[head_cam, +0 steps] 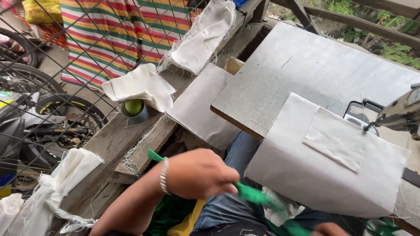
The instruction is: Attaching green fabric straps to white tote bags using an industrial sewing machine and trimming threads with scissors.
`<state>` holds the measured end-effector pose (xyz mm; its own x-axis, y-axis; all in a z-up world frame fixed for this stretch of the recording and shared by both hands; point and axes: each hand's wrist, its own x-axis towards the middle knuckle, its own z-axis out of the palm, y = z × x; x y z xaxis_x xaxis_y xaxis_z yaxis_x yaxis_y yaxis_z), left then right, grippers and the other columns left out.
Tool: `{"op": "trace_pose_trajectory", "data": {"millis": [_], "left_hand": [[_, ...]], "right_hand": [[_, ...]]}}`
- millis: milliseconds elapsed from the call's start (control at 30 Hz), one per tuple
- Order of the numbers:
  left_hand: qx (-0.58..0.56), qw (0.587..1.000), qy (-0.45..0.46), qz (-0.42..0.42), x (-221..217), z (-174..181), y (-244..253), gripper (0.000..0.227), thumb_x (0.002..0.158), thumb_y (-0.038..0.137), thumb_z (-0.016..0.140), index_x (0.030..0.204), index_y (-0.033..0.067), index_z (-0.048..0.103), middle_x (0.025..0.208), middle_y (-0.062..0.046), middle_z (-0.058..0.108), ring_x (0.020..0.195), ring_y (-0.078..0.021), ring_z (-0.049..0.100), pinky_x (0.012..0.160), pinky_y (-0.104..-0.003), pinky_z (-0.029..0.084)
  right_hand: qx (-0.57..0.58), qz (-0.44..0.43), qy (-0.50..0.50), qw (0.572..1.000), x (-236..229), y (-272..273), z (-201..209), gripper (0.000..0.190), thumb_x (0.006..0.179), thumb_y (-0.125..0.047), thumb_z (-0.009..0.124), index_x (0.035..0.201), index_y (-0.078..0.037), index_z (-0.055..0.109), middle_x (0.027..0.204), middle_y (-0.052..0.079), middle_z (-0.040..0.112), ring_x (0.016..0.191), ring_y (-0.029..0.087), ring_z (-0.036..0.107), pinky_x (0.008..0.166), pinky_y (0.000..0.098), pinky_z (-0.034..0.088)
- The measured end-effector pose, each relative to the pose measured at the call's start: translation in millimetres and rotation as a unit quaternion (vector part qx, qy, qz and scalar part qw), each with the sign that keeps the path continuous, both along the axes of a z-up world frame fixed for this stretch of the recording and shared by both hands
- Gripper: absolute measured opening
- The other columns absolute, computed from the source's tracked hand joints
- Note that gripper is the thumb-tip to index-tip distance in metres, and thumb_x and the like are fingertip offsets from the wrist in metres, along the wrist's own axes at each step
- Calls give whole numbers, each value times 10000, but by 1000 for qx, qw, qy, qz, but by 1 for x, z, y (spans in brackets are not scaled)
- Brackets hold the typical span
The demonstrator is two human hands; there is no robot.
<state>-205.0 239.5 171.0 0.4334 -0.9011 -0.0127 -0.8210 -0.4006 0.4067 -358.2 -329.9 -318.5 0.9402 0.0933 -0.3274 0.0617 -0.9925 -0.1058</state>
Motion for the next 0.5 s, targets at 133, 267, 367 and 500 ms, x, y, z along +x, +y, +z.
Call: {"op": "trace_pose_trajectory", "data": {"millis": [133,267,367,500], "left_hand": [[131,983,49,-115,-10,6,-69,273,1021,343,469,930,114,587,850,-117,737,752,-428,692,622,-538,535],[144,979,10,-145,0,5,-101,195,930,243,529,864,160,692,913,-60,769,759,-367,737,575,-509,558],[147,978,-20,-146,38,12,-91,338,1021,392,502,851,133,638,824,-97,743,791,-407,709,610,-526,543],[101,989,22,-109,99,23,-78,368,1018,401,594,788,115,566,701,-88,657,686,-323,622,631,-479,463]], "right_hand": [[441,70,76,892,48,202,315,730,893,-388,687,1556,-224,426,1616,-101,491,1530,48,327,1224,318,229],[378,-267,61,884,41,258,392,526,735,-210,787,1233,-370,841,758,-90,939,795,-34,687,770,182,552],[438,4,-130,890,43,192,355,202,859,-296,761,1017,-202,845,527,-31,549,470,120,415,437,289,390],[481,-268,-74,831,26,150,370,204,921,-157,731,868,1,848,659,29,595,609,138,483,556,288,372]]}}
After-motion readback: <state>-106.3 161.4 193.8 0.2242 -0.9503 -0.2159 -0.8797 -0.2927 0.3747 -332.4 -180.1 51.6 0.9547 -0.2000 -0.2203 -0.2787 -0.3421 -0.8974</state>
